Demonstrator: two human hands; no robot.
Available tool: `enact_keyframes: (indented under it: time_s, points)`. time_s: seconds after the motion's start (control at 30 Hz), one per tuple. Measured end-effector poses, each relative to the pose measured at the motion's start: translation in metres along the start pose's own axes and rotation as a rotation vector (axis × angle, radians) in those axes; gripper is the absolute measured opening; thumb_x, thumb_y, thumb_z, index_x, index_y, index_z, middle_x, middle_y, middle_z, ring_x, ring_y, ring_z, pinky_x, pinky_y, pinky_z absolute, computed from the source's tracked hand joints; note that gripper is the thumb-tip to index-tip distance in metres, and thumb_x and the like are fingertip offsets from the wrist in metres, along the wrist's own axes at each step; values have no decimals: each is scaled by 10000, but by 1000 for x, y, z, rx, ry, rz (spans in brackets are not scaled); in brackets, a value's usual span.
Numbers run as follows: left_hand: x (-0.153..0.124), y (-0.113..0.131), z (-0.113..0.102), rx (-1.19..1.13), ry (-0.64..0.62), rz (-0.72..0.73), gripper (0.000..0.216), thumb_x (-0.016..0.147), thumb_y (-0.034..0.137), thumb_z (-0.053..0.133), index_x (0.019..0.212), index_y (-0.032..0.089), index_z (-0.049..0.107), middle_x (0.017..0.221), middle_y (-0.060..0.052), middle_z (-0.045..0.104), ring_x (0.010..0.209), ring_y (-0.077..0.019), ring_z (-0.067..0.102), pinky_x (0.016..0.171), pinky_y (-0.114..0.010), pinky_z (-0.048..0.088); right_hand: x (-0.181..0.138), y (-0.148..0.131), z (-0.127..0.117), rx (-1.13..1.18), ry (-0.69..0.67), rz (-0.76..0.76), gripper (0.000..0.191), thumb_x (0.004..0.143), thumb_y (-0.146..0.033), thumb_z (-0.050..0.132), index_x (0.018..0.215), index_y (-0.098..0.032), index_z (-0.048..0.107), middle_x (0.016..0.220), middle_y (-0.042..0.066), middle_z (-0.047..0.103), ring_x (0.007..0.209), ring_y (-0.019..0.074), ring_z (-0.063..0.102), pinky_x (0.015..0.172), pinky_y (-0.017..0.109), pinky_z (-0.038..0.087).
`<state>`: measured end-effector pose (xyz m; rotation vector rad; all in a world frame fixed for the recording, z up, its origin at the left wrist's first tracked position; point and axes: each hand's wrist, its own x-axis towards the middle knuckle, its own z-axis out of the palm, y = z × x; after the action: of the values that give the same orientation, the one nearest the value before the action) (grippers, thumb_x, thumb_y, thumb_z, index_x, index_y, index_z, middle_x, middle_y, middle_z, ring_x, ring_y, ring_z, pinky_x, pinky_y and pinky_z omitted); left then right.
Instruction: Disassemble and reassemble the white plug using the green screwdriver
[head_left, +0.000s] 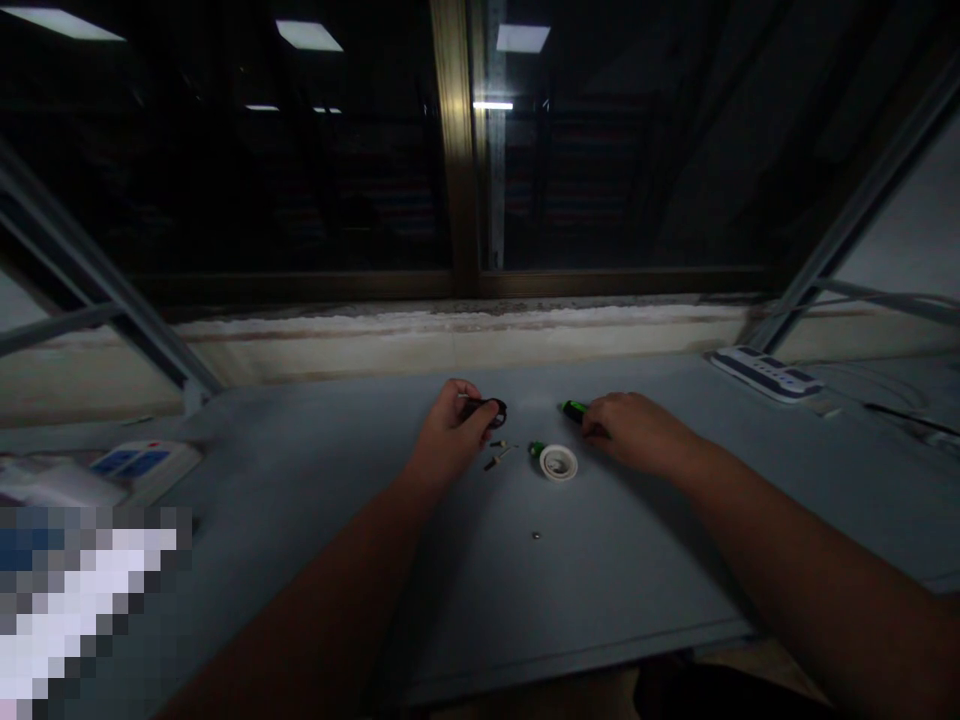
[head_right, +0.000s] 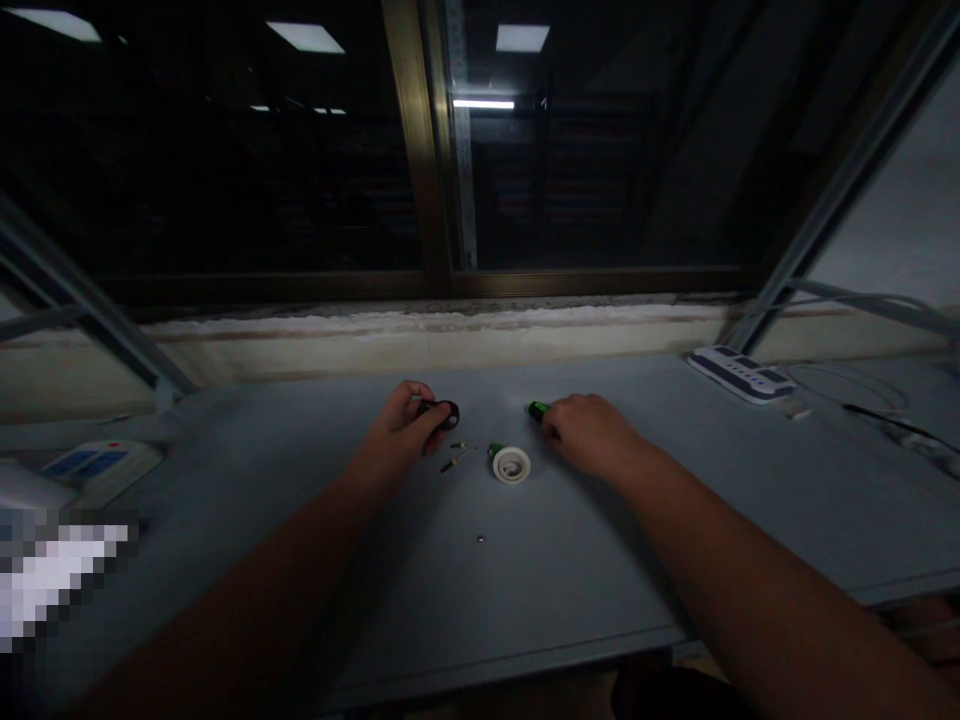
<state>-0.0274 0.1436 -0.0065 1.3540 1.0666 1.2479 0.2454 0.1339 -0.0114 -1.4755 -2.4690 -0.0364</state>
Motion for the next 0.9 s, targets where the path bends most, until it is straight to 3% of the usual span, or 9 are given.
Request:
enact_keyframes:
  time_s: [0.2, 0.37, 0.53, 0.73, 0.9]
  points:
    - [-4, -1, -1, -91, -115, -49, 374, 763, 347, 808, 856, 216, 470, 666, 48, 658, 525, -105, 633, 517, -215, 494, -2, -2, -8, 149, 52, -13, 145, 833, -111, 635, 793, -223, 719, 846, 103, 744, 717, 234, 679, 687, 375, 494]
    - [-7, 1, 2, -218, -191, -106, 319, 744, 282, 834, 956, 184, 617, 835, -3, 728, 643, -120, 706, 650, -261, 581, -4, -9, -23, 434, 111, -85, 66, 909, -224, 600, 877, -208, 655, 762, 22, 689, 661, 162, 623, 602, 276, 488]
    - [-14, 4, 8, -275, -226, -179, 248, 740, 223, 834, 911, 179, 659, 923, -31, 759, 709, -130, 726, 720, -295, 615, -5, -29, -19, 643, 218, -129, 175, 958, -352, 618, 889, -195, 651, 772, 17, 686, 684, 143, 637, 635, 264, 530]
    - [-26, 9, 18, -337, -313, -192, 278, 719, 217, 870, 908, 166, 673, 924, -44, 772, 751, -148, 754, 783, -321, 633, 0, -44, -13, 674, 319, -175, 127, 953, -340, 670, 957, -216, 698, 873, 34, 755, 776, 162, 708, 716, 288, 562]
    - [-29, 11, 21, -328, -312, -209, 291, 730, 206, 861, 948, 155, 675, 888, -49, 773, 709, -144, 760, 751, -298, 631, 1, -49, -17, 609, 340, -239, 62, 934, -280, 691, 925, -221, 709, 844, 18, 756, 762, 153, 706, 733, 286, 551]
